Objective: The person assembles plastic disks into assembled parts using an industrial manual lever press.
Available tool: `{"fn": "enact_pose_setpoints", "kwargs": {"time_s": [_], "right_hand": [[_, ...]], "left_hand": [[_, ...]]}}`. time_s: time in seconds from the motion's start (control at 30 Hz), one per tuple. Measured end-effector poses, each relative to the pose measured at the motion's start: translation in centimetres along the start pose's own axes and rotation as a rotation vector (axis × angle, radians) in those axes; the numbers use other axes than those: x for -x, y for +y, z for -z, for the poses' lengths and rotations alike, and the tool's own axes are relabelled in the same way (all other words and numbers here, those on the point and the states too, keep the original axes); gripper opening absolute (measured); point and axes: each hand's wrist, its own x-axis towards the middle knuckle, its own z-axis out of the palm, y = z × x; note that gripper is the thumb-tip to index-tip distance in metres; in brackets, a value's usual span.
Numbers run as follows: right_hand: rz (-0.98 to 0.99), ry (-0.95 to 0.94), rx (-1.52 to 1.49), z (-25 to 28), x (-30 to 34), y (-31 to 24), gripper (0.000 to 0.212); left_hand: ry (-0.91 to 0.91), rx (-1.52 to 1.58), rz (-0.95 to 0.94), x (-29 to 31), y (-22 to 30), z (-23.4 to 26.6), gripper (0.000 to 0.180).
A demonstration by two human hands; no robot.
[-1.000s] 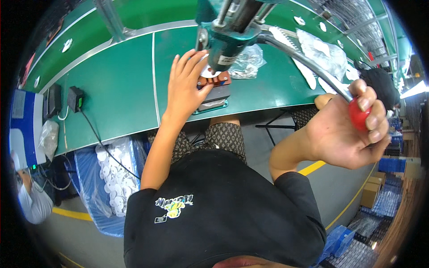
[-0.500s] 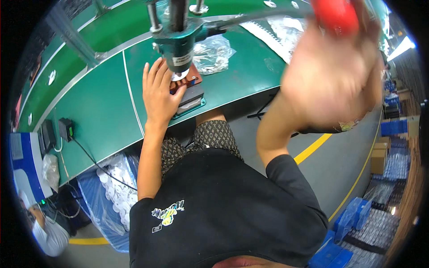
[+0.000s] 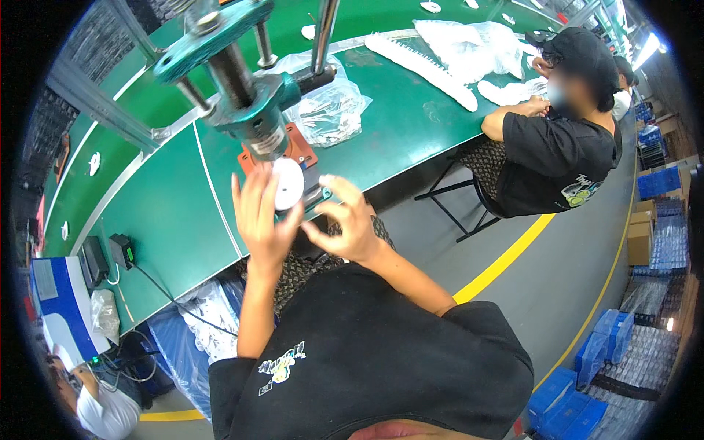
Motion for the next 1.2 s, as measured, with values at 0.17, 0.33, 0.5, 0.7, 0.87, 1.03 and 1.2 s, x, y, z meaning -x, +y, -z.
{"fn": "enact_pose_setpoints", "kwargs": {"time_s": [0.17,0.33,0.5,0.7,0.87,1.03,1.2], "right_hand": [[0.257,-0.136,-0.095,0.5,0.2,-0.4,0.045],[0.230,-0.177,-0.091,0.9,-0.1,0.2,0.054],[0.073,-0.186,-0.110,2.2,-2.3,2.2,0.050],[-0.341,0.084,0.367,3.3,-10.8,18.6,0.046],[-0.428,-0.098,0.416,-1.4,-13.9,29.5,0.050],[-0.471,-0.122,0.340,-2.9,-13.6,30.9,0.052],[-0.503,-0.543,0.308,5.1,-2.7,36.3,0.034]], "left_hand": [[-0.013,0.578,0.660,3.8,3.6,2.9,0.042],[-0.123,0.872,0.880,4.8,5.3,4.2,0.038],[-0.265,0.753,0.767,1.6,4.8,5.8,0.034],[0.049,0.152,0.460,6.6,-0.7,11.2,0.025],[0.504,-0.263,0.866,15.8,-6.9,17.4,0.032],[0.350,-0.538,1.215,35.6,-9.9,23.5,0.033],[-0.426,-0.713,1.488,66.6,-7.7,27.1,0.062]]}}
